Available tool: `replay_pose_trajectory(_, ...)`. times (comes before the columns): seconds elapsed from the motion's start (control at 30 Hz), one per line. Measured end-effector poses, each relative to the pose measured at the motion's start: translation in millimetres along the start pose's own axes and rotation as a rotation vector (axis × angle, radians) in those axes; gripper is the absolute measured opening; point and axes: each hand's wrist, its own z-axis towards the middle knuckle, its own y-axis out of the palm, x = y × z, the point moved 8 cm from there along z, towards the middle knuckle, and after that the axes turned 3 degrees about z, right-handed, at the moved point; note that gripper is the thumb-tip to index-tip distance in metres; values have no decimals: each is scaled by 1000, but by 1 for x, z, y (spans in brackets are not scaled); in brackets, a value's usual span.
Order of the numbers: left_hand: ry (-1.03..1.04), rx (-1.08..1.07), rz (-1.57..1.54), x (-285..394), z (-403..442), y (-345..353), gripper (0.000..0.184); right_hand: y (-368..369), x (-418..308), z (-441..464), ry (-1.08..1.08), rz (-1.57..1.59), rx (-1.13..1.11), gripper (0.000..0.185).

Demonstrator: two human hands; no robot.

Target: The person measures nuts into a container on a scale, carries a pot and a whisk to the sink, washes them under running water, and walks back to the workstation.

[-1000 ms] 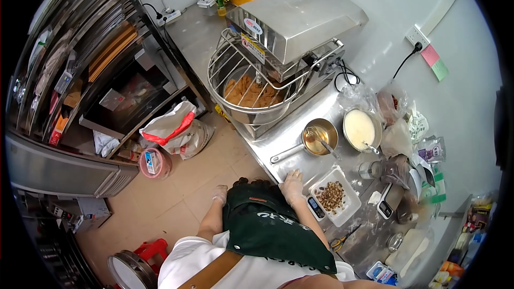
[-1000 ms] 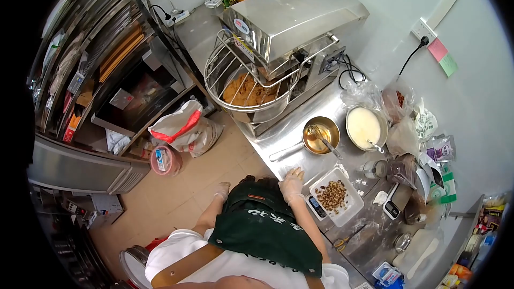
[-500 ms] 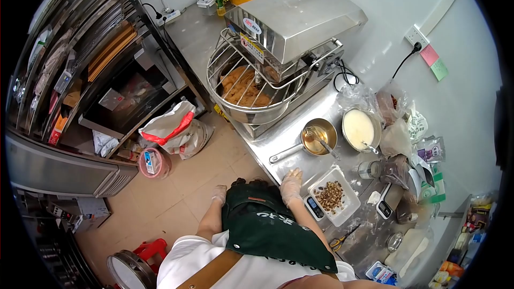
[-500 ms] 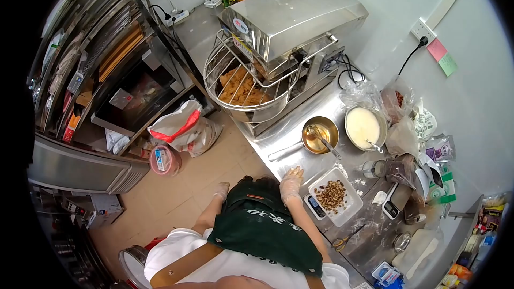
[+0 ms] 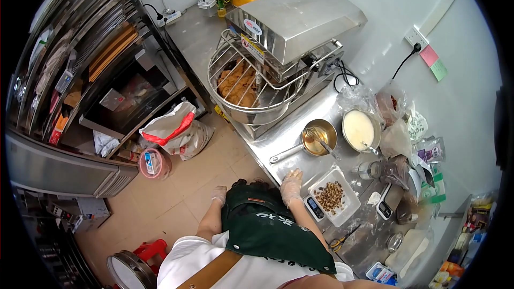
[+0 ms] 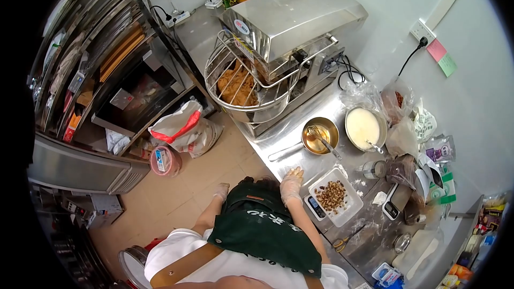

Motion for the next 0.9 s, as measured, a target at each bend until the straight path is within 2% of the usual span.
replay_pose_trajectory(0.27,42,10,-27,-11,9,8,39,16,-2,8,-26,-51,44,54)
replay_pose_trajectory(0.9,-25,6,-47,-5,-1,1,38,31,-2,16,-10,-44,58,55)
